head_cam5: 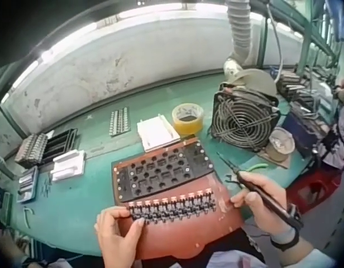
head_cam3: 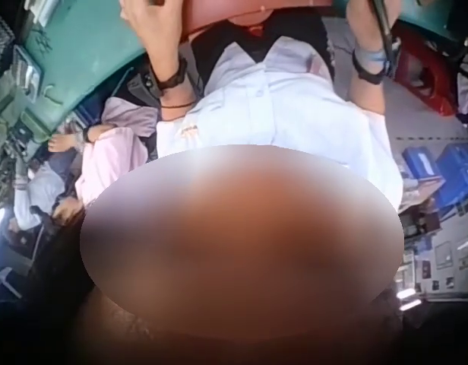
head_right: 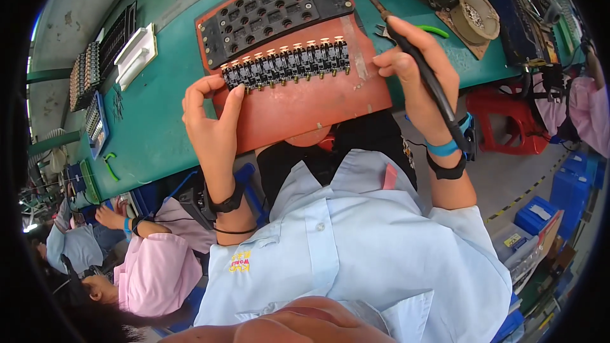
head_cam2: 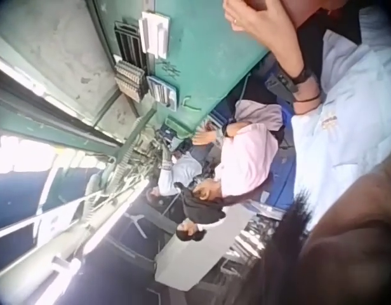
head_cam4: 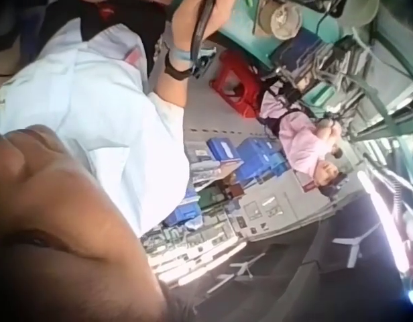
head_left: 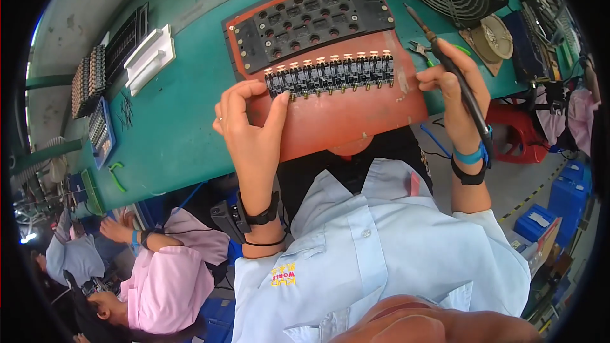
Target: Soldering electronic components onto a printed circuit board at an assembly station.
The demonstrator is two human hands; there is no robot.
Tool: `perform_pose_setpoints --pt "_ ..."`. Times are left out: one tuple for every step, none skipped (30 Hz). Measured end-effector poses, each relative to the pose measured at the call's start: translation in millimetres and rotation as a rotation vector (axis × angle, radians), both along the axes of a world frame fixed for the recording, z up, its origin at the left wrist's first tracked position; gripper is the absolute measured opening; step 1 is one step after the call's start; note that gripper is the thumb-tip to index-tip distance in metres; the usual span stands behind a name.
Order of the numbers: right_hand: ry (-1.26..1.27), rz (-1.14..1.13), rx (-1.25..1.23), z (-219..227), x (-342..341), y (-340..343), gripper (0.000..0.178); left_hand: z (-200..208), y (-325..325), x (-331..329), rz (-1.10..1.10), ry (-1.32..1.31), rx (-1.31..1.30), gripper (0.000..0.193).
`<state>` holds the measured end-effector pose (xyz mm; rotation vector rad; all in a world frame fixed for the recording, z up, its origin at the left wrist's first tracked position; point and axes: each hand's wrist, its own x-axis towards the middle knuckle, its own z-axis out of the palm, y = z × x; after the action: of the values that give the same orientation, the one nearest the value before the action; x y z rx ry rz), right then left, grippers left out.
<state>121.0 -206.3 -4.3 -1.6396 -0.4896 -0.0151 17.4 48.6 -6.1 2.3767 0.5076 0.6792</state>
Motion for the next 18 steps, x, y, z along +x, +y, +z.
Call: perform_pose_setpoints --pt "-0.002 0.000 0.004 0 -1 1 0.037 0 -2 -2 0.017 -0.007 -0.059 0.028" --pt "-0.018 0.020 -0.059 0 -2 3 0.036 -1 -3 -5 0.034 -0.013 -0.119 0.027" --pt "-0.034 0.040 -0.122 0 -4 6 0.036 -1 -5 -8 0.034 -0.014 -0.117 0.027" --pt "-0.050 0.059 -0.187 1 -5 10 0.037 -2 -5 -10 0.011 -0.048 -0.226 0.026" --pt "-0.051 0.057 -0.186 4 -5 14 0.037 -2 -5 -12 -0.013 -0.080 -0.335 0.025" --pt "-0.035 0.069 -0.205 8 -5 17 0.038 -2 -5 -15 -0.036 -0.113 -0.445 0.025" --pt "-0.018 0.081 -0.223 12 -5 21 0.039 -3 -5 -16 -0.039 -0.112 -0.445 0.025" --pt "-0.002 0.093 -0.241 14 -4 22 0.040 -4 -5 -18 -0.092 -0.175 -0.496 0.024" --pt "-0.001 0.091 -0.244 12 -5 21 0.040 -6 -6 -21 -0.145 -0.239 -0.549 0.023" --pt "0.004 0.102 -0.195 7 -5 19 0.040 -8 -7 -24 -0.198 -0.304 -0.602 0.023" --pt "0.009 0.112 -0.146 3 -5 18 0.041 -9 -8 -27 -0.199 -0.303 -0.605 0.023" --pt "0.014 0.122 -0.097 1 -5 16 0.041 -10 -9 -30 -0.242 -0.344 -0.588 0.023" --pt "0.014 0.121 -0.100 1 -6 15 0.041 -11 -9 -33 -0.284 -0.385 -0.571 0.023" --pt "0.012 0.136 -0.024 1 -8 14 0.041 -13 -9 -35 -0.325 -0.425 -0.558 0.024" --pt "0.009 0.150 0.051 1 -9 12 0.042 -14 -8 -38 -0.324 -0.424 -0.565 0.024" --pt "0.007 0.164 0.126 1 -10 11 0.042 -15 -4 -42 -0.350 -0.418 -0.441 0.025" --pt "0.009 0.164 0.119 1 -11 10 0.042 -16 -1 -45 -0.374 -0.411 -0.317 0.027" --pt "0.018 0.173 0.140 1 -11 8 0.042 -17 1 -47 -0.397 -0.402 -0.193 0.029"
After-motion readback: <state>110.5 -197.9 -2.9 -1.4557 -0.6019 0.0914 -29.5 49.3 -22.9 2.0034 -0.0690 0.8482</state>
